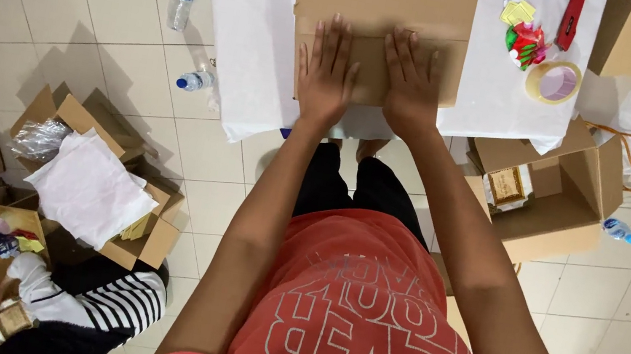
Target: The person wraps a framed item in white tissue paper, places a second wrapped item on top of it, and then assembles and tapes a cardboard box to pack them.
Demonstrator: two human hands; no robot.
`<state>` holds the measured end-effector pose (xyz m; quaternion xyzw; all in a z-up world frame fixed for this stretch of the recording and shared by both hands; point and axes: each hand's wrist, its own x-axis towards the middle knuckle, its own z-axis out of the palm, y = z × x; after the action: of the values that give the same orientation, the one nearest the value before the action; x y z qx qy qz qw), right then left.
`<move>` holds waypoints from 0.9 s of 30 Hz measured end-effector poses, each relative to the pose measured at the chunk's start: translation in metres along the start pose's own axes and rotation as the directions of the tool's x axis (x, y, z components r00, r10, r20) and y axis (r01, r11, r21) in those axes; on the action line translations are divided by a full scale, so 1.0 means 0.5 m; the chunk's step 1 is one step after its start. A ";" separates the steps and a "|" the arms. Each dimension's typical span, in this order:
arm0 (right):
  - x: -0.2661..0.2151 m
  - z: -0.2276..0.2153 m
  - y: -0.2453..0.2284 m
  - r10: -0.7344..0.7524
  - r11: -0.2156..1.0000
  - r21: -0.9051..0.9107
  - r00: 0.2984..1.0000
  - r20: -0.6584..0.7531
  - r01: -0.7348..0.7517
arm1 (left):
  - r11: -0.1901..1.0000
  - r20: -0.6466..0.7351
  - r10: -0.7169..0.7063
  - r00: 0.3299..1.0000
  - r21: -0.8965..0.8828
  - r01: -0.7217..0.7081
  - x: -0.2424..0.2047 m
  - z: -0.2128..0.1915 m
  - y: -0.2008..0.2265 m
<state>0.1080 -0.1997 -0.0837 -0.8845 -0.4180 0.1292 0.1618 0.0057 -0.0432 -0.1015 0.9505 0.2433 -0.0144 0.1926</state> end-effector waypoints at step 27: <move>0.079 -0.056 0.029 0.441 0.812 0.518 0.865 -0.240 -0.270 | 0.965 0.069 -0.061 0.996 0.257 0.042 0.004 -0.016 0.021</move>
<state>0.1528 -0.1824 -0.0675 -0.8905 -0.1627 0.0953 0.4140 0.0118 -0.0477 -0.0906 0.9595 0.2565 -0.0870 0.0771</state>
